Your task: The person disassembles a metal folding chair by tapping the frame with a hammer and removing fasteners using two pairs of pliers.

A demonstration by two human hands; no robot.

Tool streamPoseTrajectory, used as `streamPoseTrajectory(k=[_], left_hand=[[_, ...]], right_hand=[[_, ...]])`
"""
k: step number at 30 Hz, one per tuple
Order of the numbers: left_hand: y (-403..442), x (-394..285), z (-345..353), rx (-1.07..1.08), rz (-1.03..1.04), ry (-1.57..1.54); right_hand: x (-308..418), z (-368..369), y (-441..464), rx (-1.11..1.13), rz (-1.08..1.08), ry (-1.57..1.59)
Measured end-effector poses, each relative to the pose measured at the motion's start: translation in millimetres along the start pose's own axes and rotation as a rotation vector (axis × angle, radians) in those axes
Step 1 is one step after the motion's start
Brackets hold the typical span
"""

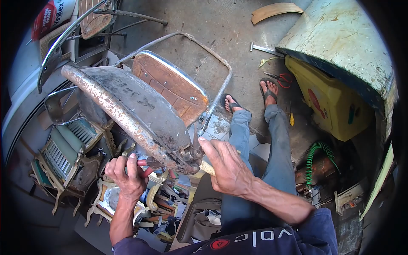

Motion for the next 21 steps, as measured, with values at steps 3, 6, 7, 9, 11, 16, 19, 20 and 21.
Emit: streamPoseTrajectory(k=[3, 6, 7, 9, 11, 16, 19, 20, 21], left_hand=[[3, 2, 1, 0.036, -0.002, -0.057], [10, 2, -3, 0.091, -0.025, -0.157], [13, 3, -4, 0.122, -0.039, -0.216], [21, 10, -8, 0.158, -0.029, -0.252], [30, 17, -12, 0.197, -0.026, -0.285], [42, 29, 6, 0.571, -0.252, -1.067], [44, 32, 26, 0.609, -0.217, -1.214], [43, 35, 26, 0.509, -0.237, -1.174], [41, 35, 25, 0.418, -0.255, -1.141]], right_hand=[[-17, 7, 7, -0.054, -0.098, -0.004], [-38, 17, 17, -0.103, -0.211, -0.03], [-44, 20, 20, -0.13, -0.279, -0.053], [-53, 23, 28, -0.151, -0.329, -0.025], [-59, 28, 34, -0.165, -0.381, 0.011], [-75, 32, 56, -0.26, -0.538, -0.076], [-75, 22, 59, -0.25, -0.607, -0.162], [-70, 20, 53, -0.225, -0.547, -0.142], [-64, 17, 45, -0.198, -0.473, -0.126]])
Point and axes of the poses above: each hand's wrist, its own y-axis towards the middle knuckle, its own z-axis out of the palm, x = y × z, the point moved 1 cm from there along y, towards the middle knuckle, and after that the axes turned 3 degrees about z, right-handed, at the moved point
